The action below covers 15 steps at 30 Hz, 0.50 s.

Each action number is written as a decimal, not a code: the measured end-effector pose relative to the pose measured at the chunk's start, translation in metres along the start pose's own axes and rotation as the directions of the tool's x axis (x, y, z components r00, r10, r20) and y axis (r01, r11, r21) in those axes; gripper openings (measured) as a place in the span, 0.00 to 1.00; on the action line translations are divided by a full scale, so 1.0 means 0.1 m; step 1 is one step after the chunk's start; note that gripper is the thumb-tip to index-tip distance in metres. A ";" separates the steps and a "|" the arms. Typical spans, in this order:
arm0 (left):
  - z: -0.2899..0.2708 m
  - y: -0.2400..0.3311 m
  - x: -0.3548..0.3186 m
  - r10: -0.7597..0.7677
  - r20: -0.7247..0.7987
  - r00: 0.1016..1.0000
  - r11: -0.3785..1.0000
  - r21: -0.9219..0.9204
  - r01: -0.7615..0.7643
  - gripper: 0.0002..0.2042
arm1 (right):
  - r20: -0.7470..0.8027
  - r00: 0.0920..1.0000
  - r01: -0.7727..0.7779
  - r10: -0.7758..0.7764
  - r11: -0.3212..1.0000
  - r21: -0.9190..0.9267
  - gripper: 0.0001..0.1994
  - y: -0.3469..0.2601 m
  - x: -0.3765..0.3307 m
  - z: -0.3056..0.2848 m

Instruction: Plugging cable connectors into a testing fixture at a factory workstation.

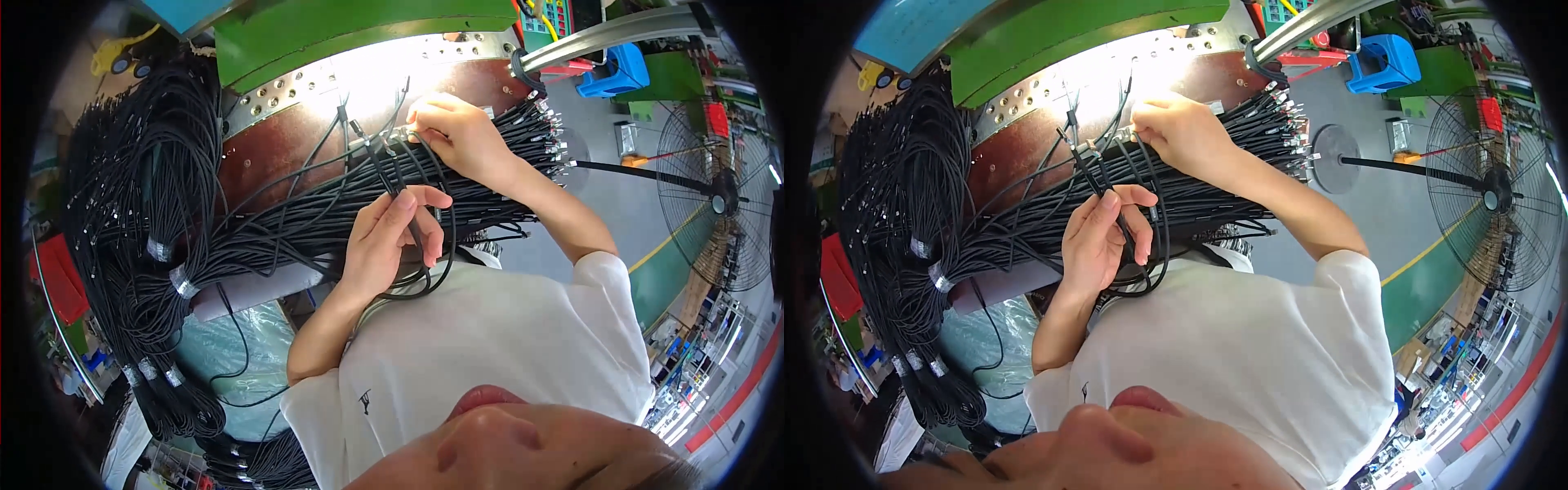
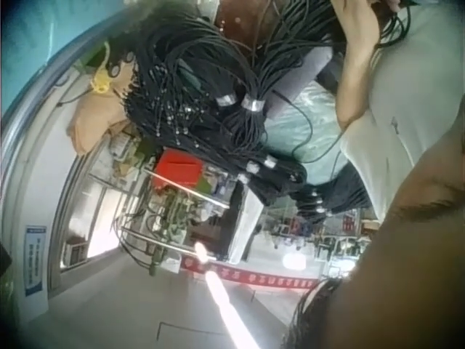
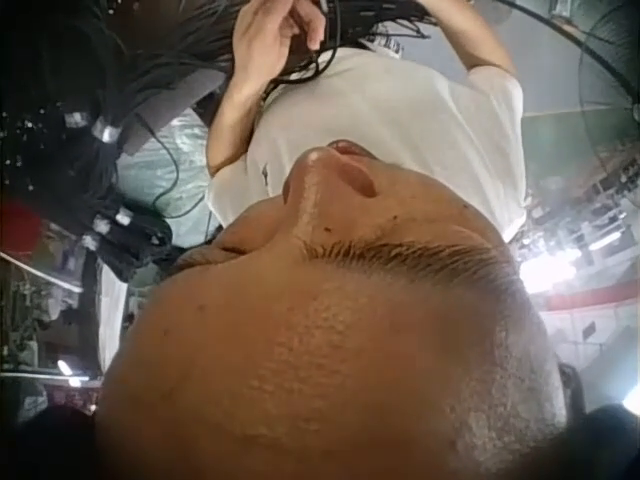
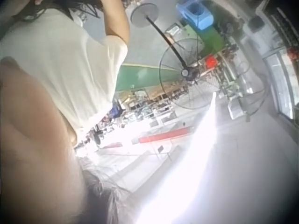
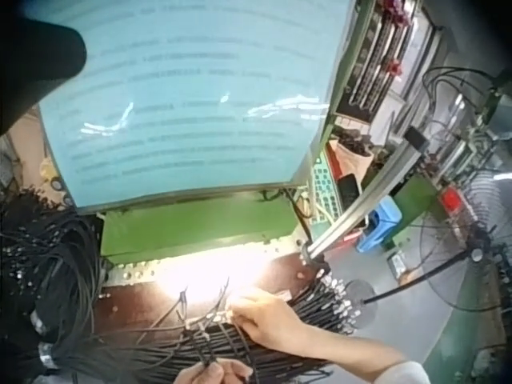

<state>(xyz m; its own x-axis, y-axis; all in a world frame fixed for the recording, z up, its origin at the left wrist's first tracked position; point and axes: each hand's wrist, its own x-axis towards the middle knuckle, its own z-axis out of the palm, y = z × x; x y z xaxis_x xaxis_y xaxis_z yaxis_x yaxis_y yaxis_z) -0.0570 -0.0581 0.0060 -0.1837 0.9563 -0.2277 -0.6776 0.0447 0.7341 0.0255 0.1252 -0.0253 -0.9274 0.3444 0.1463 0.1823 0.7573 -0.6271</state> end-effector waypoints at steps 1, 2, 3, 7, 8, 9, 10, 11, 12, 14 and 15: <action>0.00 0.00 0.01 -0.019 -0.015 1.000 1.000 0.009 0.019 0.22 | 0.002 1.000 0.000 0.000 1.000 -0.016 0.06 0.01 -0.01 0.01; 0.01 -0.01 0.02 -0.038 -0.030 0.999 0.999 0.019 0.039 0.22 | -0.068 0.991 0.113 -0.116 0.993 -0.047 0.07 0.04 -0.02 -0.01; 0.02 0.00 0.03 -0.040 -0.024 0.999 0.999 0.021 0.040 0.22 | -0.073 0.991 0.109 -0.113 0.993 -0.050 0.07 0.01 -0.04 -0.04; 0.08 0.05 0.10 -0.181 0.067 0.981 0.983 0.049 0.178 0.22 | -0.144 0.792 0.542 -0.593 0.792 -0.281 0.09 -0.13 0.04 -0.24; 0.11 0.06 0.07 -0.213 0.067 0.975 0.974 0.089 0.206 0.22 | -0.193 0.804 0.505 -0.562 0.817 -0.278 0.09 -0.06 0.02 -0.23; 0.13 0.06 0.03 -0.243 0.065 0.968 0.964 0.129 0.233 0.22 | -0.241 0.813 0.468 -0.530 0.841 -0.272 0.09 0.00 -0.03 -0.21; 0.12 0.06 -0.02 -0.208 0.069 0.976 0.959 0.209 0.189 0.22 | -0.239 0.812 0.470 -0.532 0.840 -0.271 0.09 0.02 -0.06 -0.23; 0.10 0.04 0.00 -0.194 0.043 0.980 0.961 0.209 0.181 0.22 | -0.288 0.808 0.433 -0.513 0.850 -0.299 0.10 0.02 -0.09 -0.24; 0.10 0.06 0.08 -0.226 0.054 0.973 0.964 0.158 0.216 0.22 | -0.337 0.802 0.394 -0.494 0.860 -0.323 0.11 0.01 -0.12 -0.24; 0.16 0.09 0.14 -0.286 0.081 0.955 0.952 0.134 0.274 0.23 | -0.293 0.800 0.447 -0.524 0.846 -0.292 0.12 -0.10 -0.07 -0.23; 0.16 0.07 0.11 -0.296 0.134 0.946 0.950 0.141 0.277 0.22 | -0.292 0.776 0.492 -0.559 0.826 -0.275 0.12 -0.11 -0.04 -0.23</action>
<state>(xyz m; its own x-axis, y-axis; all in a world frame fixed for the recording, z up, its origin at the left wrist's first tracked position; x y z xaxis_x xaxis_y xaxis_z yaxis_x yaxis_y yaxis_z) -0.0526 -0.0426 0.0183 0.1222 0.9301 -0.3465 -0.5943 0.3482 0.7250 0.0347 0.1284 -0.0017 -0.7259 0.0055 0.6878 -0.2161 0.9475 -0.2357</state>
